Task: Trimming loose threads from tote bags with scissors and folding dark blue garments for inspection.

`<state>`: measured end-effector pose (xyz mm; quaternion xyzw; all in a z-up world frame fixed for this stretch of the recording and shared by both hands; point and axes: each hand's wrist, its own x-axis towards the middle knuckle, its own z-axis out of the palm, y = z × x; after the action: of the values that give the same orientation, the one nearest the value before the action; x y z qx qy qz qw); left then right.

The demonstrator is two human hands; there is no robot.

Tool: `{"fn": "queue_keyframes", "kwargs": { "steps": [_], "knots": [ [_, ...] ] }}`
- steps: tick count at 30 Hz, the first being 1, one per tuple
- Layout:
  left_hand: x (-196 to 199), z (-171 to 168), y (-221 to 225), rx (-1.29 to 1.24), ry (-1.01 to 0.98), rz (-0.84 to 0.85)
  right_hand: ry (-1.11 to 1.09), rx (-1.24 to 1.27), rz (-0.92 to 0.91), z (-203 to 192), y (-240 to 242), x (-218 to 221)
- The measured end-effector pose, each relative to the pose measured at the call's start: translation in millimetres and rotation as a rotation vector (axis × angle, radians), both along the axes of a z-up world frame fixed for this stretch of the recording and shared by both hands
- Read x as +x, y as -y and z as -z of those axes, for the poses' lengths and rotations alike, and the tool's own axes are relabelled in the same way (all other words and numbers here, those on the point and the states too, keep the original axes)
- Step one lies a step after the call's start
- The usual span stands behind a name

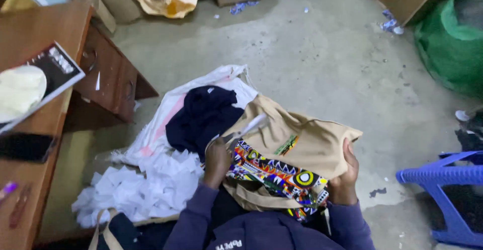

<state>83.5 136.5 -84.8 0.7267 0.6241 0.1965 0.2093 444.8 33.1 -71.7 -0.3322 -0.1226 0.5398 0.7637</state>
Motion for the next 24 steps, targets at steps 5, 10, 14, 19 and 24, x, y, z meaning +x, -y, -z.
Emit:
{"fn": "queue_keyframes", "kwargs": {
  "steps": [5,10,14,19,24],
  "knots": [
    [13.1,63.8,5.8,-0.437,0.824,-0.209,0.359,-0.078,-0.073,104.8,14.1,6.6],
    [71.5,-28.2,63.3,-0.463,1.132,-0.020,0.671,0.093,-0.489,16.8,0.4,-85.5],
    [67.8,2.3,71.2,-0.314,0.885,0.039,0.848,0.047,-0.536,46.6,-5.4,-85.8],
    [46.7,-32.4,66.9,-0.263,1.146,0.036,0.318,0.145,-0.473,51.2,-4.1,-87.7],
    [71.0,-104.5,95.7,-0.735,1.401,0.723,0.475,0.235,-0.569,37.1,-10.7,-90.6]
  ]
}}
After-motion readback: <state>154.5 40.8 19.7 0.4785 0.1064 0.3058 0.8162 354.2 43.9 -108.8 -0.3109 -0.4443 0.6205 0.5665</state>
